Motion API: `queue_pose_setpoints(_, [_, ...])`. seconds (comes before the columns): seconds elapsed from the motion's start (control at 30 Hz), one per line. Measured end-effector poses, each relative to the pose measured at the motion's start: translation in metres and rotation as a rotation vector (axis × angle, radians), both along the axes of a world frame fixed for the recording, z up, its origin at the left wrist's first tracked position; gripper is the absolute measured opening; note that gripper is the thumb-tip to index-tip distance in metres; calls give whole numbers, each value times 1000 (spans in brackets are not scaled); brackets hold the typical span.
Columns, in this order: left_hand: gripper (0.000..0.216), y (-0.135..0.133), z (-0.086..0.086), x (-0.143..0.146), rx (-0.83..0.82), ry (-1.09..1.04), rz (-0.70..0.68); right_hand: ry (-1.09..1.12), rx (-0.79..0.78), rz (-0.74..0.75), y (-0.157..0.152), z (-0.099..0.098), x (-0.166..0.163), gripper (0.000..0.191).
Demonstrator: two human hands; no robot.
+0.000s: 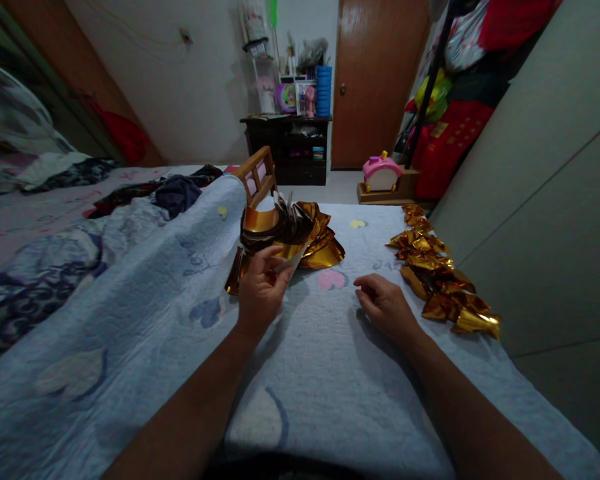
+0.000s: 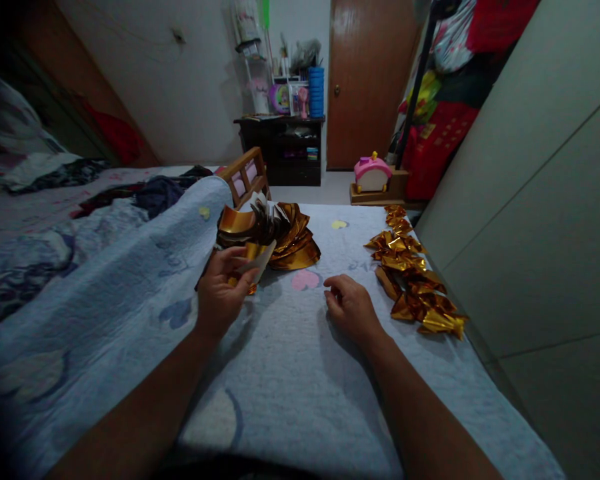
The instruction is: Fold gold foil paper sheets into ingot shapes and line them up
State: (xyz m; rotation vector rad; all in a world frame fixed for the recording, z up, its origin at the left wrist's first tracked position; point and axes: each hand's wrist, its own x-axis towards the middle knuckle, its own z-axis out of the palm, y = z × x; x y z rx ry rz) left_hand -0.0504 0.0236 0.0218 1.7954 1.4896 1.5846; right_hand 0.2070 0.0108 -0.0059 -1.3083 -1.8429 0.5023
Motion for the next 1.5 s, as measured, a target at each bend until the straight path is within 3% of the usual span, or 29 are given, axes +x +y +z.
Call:
queue_pose_setpoints(0.1, [10,-10,-1,9,158,221,-146,223,-238,39,-2,3,-3,23])
queue_pose_setpoints(0.23, [15,-22,-3,24,257,363,-404,680,-524,130,-2,5,-8,37])
queue_pose_setpoints(0.4, [17,-27,-9,33,318,381,-578,925,-575,167,-1,5,-9,44])
queue_pose_setpoints(0.53, [15,-27,-12,33,206,425,-656,886,-523,74,2,3,-4,30])
queue_pose_setpoints(0.67, [18,-28,-12,32,10,362,-729,865,-467,-34,4,1,0,27])
queue_pose_setpoints(0.9, [28,-28,-16,35,-495,104,-794,863,-419,31,3,-2,2,27])
queue_pose_setpoints(1.0, [38,-24,-19,35,-630,-82,-861,852,-396,107,1,0,3,25])
queue_pose_setpoints(1.17, [54,-17,-18,32,-806,-410,-933,738,-358,393,-5,13,3,24])
queue_pose_setpoints(1.33, [59,-16,-18,33,-862,-784,-919,572,-370,552,-7,21,4,22])
queue_pose_setpoints(1.5, [51,-13,-24,40,-883,-863,-854,387,-357,654,-4,21,6,20])
